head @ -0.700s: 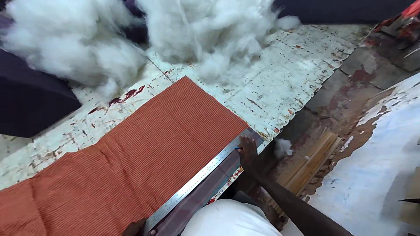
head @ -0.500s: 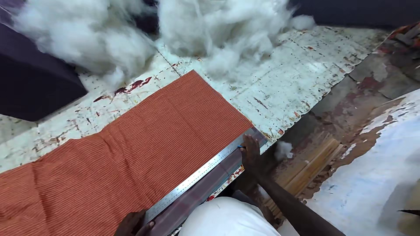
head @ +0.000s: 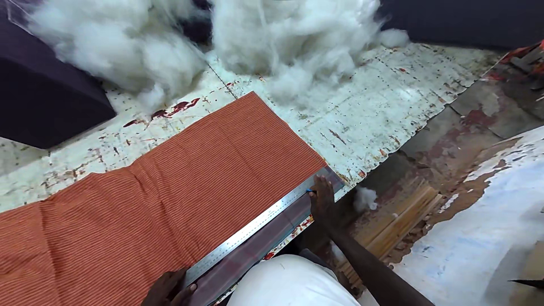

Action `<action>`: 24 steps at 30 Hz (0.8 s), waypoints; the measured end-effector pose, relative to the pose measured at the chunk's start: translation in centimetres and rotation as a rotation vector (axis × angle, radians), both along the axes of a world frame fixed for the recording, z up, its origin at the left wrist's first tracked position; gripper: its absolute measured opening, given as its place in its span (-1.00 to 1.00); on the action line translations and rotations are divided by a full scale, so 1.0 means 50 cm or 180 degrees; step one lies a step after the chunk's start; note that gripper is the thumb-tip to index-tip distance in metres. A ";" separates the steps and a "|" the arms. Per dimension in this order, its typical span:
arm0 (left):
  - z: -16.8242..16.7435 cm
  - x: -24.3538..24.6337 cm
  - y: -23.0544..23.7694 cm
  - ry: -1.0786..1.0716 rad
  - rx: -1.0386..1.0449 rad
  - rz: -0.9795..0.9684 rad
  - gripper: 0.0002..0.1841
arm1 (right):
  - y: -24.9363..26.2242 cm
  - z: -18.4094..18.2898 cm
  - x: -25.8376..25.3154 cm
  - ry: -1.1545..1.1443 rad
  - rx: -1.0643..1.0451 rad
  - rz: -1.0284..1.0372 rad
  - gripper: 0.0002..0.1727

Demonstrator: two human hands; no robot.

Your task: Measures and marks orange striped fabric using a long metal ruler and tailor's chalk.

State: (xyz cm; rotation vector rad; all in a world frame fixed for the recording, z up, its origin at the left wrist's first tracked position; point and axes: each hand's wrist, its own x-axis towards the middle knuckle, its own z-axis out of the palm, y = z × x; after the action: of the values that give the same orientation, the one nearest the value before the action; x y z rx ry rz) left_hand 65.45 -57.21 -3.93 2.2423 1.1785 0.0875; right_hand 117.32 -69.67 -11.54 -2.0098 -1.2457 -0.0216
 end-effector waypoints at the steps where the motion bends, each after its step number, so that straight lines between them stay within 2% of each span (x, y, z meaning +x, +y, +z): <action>1: 0.005 0.003 -0.001 0.0001 -0.0066 0.0019 -0.37 | 0.000 0.003 -0.001 0.0023 -0.0012 -0.0023 -0.57; 8: -0.009 -0.004 -0.004 -0.0028 0.0070 0.0017 -0.37 | 0.002 0.001 0.000 -0.0035 -0.0008 -0.0011 -0.56; 12: -0.003 0.034 -0.001 0.0012 0.0512 -0.0100 -0.26 | 0.001 0.000 0.006 -0.0026 -0.0115 0.0042 -0.51; 16: 0.022 0.167 -0.003 -0.0184 0.0613 -0.0392 -0.39 | 0.006 0.003 0.009 -0.0019 -0.0038 0.0007 -0.43; 21: 0.018 0.402 -0.018 -0.0272 0.0355 -0.1352 -0.52 | 0.000 0.012 0.017 0.0181 -0.0085 0.0091 -0.39; 24: 0.016 0.508 -0.028 -0.0220 0.0337 -0.1745 -0.51 | -0.005 0.027 0.019 0.0246 0.0015 0.0253 -0.46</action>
State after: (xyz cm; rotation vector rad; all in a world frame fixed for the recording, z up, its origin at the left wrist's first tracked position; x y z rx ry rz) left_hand 90.85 -58.59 -3.13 2.5521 0.5021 0.0076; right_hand 118.26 -69.94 -10.19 -1.9373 -1.2738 0.0908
